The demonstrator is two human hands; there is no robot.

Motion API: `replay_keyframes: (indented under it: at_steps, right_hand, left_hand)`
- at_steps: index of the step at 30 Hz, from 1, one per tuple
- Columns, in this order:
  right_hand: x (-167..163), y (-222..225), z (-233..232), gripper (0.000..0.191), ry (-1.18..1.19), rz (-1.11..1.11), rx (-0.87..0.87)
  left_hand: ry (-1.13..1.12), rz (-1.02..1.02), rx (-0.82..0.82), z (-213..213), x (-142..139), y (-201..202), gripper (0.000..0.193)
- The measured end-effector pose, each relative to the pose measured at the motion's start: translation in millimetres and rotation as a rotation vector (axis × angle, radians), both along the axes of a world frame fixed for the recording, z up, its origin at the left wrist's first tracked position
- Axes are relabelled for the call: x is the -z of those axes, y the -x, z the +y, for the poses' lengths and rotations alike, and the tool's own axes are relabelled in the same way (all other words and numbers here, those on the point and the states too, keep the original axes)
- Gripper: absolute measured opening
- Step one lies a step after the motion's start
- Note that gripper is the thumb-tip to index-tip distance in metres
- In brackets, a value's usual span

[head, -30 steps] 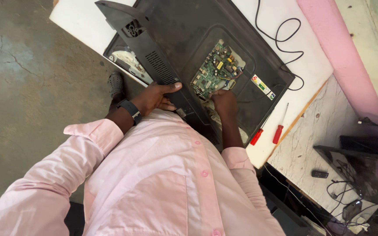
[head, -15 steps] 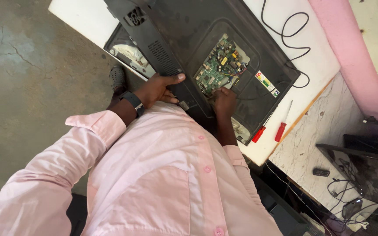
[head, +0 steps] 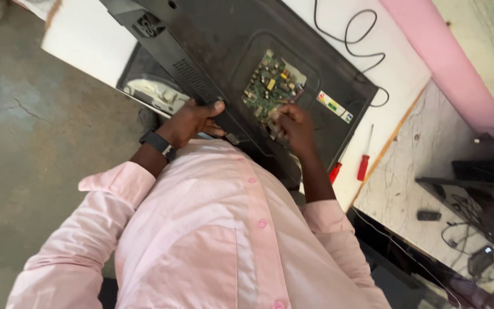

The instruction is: The person unscrews the back panel of a television lying face-down on a workbench using a red-handled screwdriver, removes the panel and sets it aside, then works on the exposed internal circuit board, manipulating connectors and components by hand while another person points at the board.

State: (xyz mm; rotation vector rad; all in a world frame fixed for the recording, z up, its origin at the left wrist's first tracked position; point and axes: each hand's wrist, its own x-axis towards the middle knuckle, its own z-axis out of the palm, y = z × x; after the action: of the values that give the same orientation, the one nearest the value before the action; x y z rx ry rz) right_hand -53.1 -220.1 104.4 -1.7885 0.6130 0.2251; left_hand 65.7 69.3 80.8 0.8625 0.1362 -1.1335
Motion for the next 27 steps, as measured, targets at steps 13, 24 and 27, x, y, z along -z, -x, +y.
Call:
replay_keyframes:
  at_steps: [13,24,27]
  right_hand:
    - [-35,90,5,0.092,-0.146,0.164,-0.107]
    - [-161,35,60,0.047,0.529,-0.26,0.147]
    - [-178,9,88,0.043,0.855,-0.386,-0.019]
  left_hand:
    - [0.184,-0.083,-0.081,1,-23,-9,0.04]
    - [0.194,-0.258,-0.23,-23,-93,-34,0.081]
    - [0.242,-0.118,-0.315,-28,-101,-31,0.074]
